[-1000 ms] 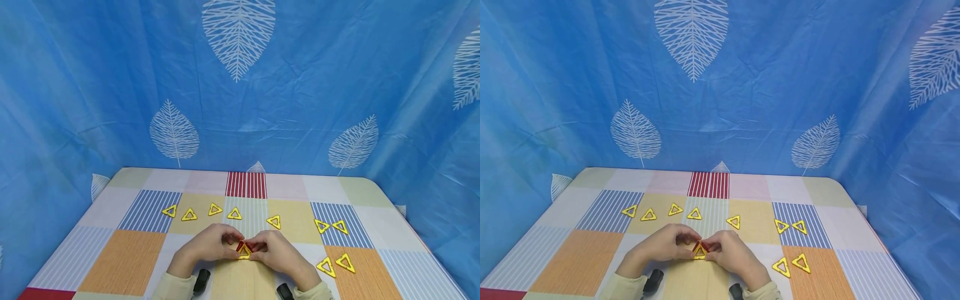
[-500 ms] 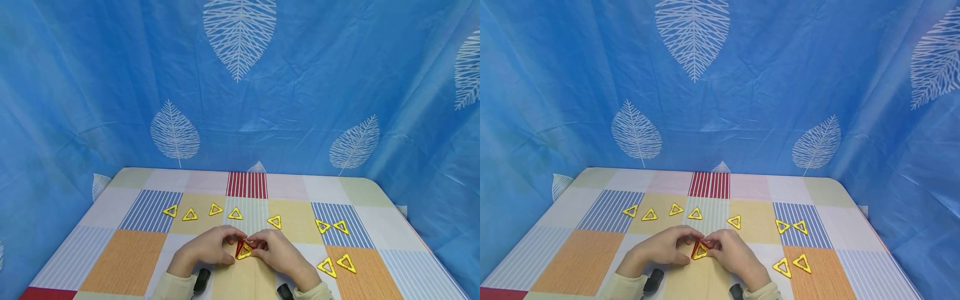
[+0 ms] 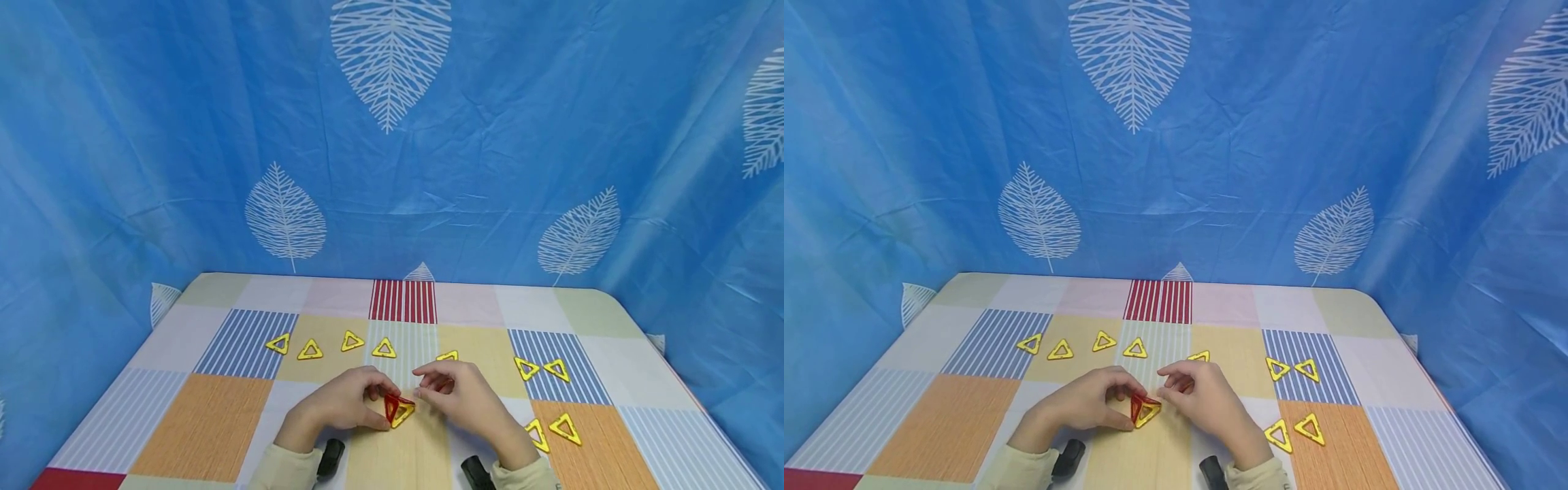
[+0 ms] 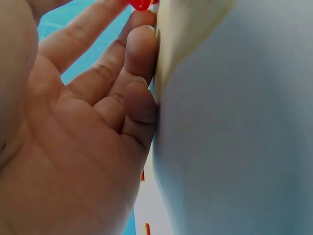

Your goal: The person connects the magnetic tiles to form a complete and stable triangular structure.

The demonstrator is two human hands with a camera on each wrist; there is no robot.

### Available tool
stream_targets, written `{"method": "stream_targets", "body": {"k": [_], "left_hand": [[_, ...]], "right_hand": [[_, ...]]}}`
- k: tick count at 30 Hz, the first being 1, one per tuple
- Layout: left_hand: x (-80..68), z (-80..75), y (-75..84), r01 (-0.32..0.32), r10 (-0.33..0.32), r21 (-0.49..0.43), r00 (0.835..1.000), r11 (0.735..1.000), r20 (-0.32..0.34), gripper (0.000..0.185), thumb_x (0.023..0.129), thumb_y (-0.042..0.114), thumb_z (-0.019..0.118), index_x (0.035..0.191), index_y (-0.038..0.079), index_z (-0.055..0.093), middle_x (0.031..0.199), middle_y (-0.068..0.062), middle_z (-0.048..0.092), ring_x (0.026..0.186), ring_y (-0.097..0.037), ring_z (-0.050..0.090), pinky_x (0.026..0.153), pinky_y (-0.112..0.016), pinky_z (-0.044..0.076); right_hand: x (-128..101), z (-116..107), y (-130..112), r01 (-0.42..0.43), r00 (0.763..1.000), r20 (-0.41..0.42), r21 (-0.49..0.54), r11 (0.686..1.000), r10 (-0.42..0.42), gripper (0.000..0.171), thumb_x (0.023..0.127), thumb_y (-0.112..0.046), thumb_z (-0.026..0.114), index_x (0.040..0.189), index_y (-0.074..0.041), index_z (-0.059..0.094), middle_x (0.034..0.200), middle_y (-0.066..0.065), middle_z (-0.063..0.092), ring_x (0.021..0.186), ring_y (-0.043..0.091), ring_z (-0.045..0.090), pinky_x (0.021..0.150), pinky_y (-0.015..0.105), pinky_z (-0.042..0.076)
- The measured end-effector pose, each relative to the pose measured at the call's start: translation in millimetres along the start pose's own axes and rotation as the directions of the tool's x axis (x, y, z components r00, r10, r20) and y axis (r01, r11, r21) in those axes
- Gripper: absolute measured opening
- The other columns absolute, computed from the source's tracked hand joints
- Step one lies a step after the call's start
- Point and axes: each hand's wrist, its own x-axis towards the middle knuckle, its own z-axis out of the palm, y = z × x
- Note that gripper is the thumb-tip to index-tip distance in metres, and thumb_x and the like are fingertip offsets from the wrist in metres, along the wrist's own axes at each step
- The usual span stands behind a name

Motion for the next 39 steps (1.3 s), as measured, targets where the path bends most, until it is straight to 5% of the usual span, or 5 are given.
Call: {"method": "stream_targets", "body": {"k": [7,14,24,33,39], "left_hand": [[0.2,2.3,2.9,0.07,-0.071,-0.075,0.997,0.995,-0.003,0.025,0.075,0.014,0.091,0.09,0.018,0.071,0.082,0.003,0.059,0.077,-0.014,0.05,0.068,-0.029,0.043],[0.7,2.6,1.8,0.067,-0.067,-0.095,0.998,0.993,0.001,0.026,0.076,0.014,0.09,0.094,0.019,0.073,0.085,0.007,0.063,0.078,-0.014,0.051,0.071,-0.029,0.044],[2.3,1.9,-0.6,0.037,-0.036,-0.07,0.999,0.997,0.013,0.024,0.077,0.016,0.089,0.095,0.02,0.073,0.084,0.01,0.061,0.079,-0.011,0.052,0.074,-0.028,0.044],[2.7,2.9,-1.8,0.049,-0.048,-0.072,0.999,0.996,0.013,0.024,0.078,0.017,0.089,0.095,0.019,0.073,0.085,0.009,0.062,0.08,-0.012,0.052,0.075,-0.029,0.044],[2.5,2.7,-2.0,0.046,-0.045,-0.074,0.999,0.996,0.014,0.024,0.078,0.016,0.089,0.096,0.019,0.073,0.085,0.009,0.062,0.08,-0.012,0.052,0.076,-0.029,0.044]], "right_hand": [[0,-11,6,-0.048,0.982,-0.188,-0.06,0.997,0.036,0.018,0.087,-0.009,0.08,0.104,-0.005,0.077,0.079,-0.009,0.068,0.071,0.007,0.064,0.066,0.027,0.054],[-1,-18,14,-0.156,0.963,-0.226,-0.02,0.988,0.147,0.023,0.086,-0.011,0.081,0.109,-0.008,0.076,0.085,-0.006,0.068,0.075,0.01,0.065,0.068,0.027,0.054],[-5,-30,28,-0.176,0.942,-0.284,0.033,0.984,0.178,0.024,0.088,-0.011,0.079,0.111,-0.005,0.076,0.092,0.0,0.071,0.082,0.014,0.067,0.075,0.028,0.054],[-5,-39,42,-0.243,0.946,-0.218,0.006,0.97,0.238,0.036,0.09,-0.001,0.074,0.125,-0.003,0.068,0.121,0.015,0.066,0.098,0.024,0.066,0.084,0.037,0.055],[2,-42,48,-0.261,0.956,-0.149,-0.047,0.964,0.251,0.043,0.088,0.004,0.073,0.129,-0.006,0.066,0.12,0.014,0.065,0.103,0.029,0.064,0.083,0.041,0.054]]}}
